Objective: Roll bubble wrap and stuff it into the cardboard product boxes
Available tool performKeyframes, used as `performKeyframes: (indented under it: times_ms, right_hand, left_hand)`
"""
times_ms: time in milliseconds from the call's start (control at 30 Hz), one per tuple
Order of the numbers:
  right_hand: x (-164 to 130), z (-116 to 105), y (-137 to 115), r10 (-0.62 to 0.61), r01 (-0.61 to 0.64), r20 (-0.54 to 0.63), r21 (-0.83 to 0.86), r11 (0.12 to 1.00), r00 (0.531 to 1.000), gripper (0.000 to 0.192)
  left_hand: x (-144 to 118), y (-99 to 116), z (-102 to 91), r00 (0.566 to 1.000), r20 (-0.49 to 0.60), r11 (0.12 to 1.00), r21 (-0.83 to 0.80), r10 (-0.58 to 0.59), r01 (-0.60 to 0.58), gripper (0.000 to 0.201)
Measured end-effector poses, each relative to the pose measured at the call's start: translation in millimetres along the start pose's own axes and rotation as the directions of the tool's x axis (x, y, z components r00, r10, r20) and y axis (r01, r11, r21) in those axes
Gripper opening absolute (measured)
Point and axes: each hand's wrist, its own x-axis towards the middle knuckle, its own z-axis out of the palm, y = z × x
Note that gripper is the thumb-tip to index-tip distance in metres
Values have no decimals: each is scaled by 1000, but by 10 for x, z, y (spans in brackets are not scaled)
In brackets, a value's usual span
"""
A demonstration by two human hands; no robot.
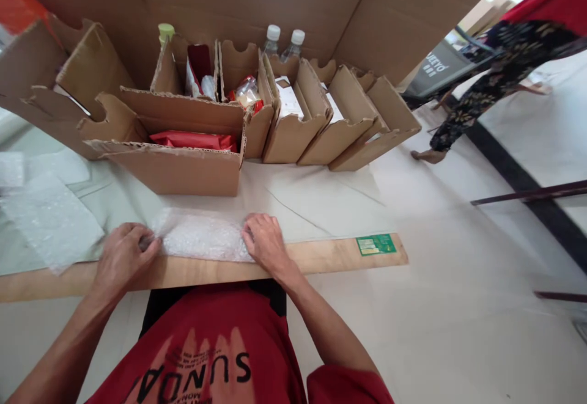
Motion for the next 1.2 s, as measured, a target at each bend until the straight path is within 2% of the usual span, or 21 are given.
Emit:
performKeyframes:
  times_ms: [67, 167, 200, 267, 333, 400, 467, 533, 600, 633, 667, 733, 767, 800, 867, 933, 967, 1033, 1100, 1133, 1200]
  right_hand:
    - [-205, -38, -93, 106, -110, 31, 168, 980, 994, 2]
    - [-576, -61, -275, 228, -255, 115, 416, 873, 967, 26]
    - [-699, -49, -339, 239, -271, 127, 467, 842, 963, 37]
    - [-916, 2, -454, 232, -272, 142, 521, 809, 962, 55]
    - [-1074, 74, -540, 221, -286, 184, 542, 790, 958, 64]
    - [-1165, 148, -593, 219, -319, 240, 558, 766, 946, 62]
    - [-1199, 212, -623, 221, -351, 284, 587, 729, 933, 50]
    - [-1196, 264, -643, 246, -407, 327, 665, 625, 912, 35]
    - [-1170, 308, -665, 305, -481, 380, 774, 412, 873, 27]
    - [-1148, 327, -678, 338, -501, 404, 818, 282, 850, 27]
    - [-1121, 344, -692, 363, -502, 423, 850, 159, 830, 29]
    - [-1055, 368, -718, 389, -468, 436, 883, -13, 811, 33]
    - [-1020, 373, -726, 384, -450, 437, 891, -63, 813, 35]
    - [-989, 371, -728, 364, -437, 441, 894, -97, 821, 37]
    - [-950, 340, -713, 300, -426, 445, 896, -128, 844, 45]
    - [-946, 274, -677, 275, -392, 394, 918, -63, 877, 51]
    - [-950, 231, -654, 297, -352, 327, 935, 34, 897, 52]
    - [-944, 151, -611, 320, -213, 88, 900, 380, 943, 49]
    - [-887, 112, -573, 155, -24, -147, 645, 764, 977, 43]
    - [-837, 118, -555, 20, 71, -190, 460, 885, 982, 40]
    - [-707, 177, -516, -218, 235, -130, 129, 963, 967, 36]
  left_hand:
    - [9, 37, -69, 996, 46, 996, -38, -82, 83, 23]
    - [67, 109, -180, 989, 67, 986, -97, -133, 139, 21]
    - [112, 155, -190, 995, 45, 990, -107, -92, 96, 22]
    - [250, 296, -142, 996, 3, 992, -97, 86, -86, 22]
    - [436, 483, -19, 962, 17, 959, -79, 274, -272, 22]
    - [602, 656, 114, 933, 43, 932, -82, 358, -354, 24]
    - [651, 743, 176, 925, -5, 920, -105, 379, -377, 31]
    - [511, 714, 132, 903, -133, 890, -162, 408, -426, 37]
    - [190, 601, 10, 857, -234, 824, -248, 460, -510, 37]
    - [-11, 538, -57, 835, -231, 790, -276, 499, -548, 37]
    - [-216, 484, -114, 803, -166, 724, -356, 573, -591, 43]
    - [-569, 431, -168, 754, -67, 668, -419, 653, -616, 56]
    - [-691, 436, -160, 749, -52, 658, -440, 661, -611, 58]
    - [-766, 459, -133, 767, -62, 666, -456, 638, -591, 55]
    - [-786, 536, -54, 859, -87, 716, -515, 504, -472, 35]
    - [-682, 616, 3, 955, -7, 771, -588, 298, -245, 22]
    - [-610, 646, 13, 977, 72, 780, -614, 203, -117, 23]
    - [-470, 681, 4, 973, 219, 775, -626, 75, 81, 30]
    - [-370, 692, -6, 959, 283, 776, -610, 25, 160, 44]
    - [-339, 691, 0, 957, 289, 789, -591, 16, 166, 49]
    - [-320, 682, 36, 962, 271, 828, -545, 28, 129, 52]
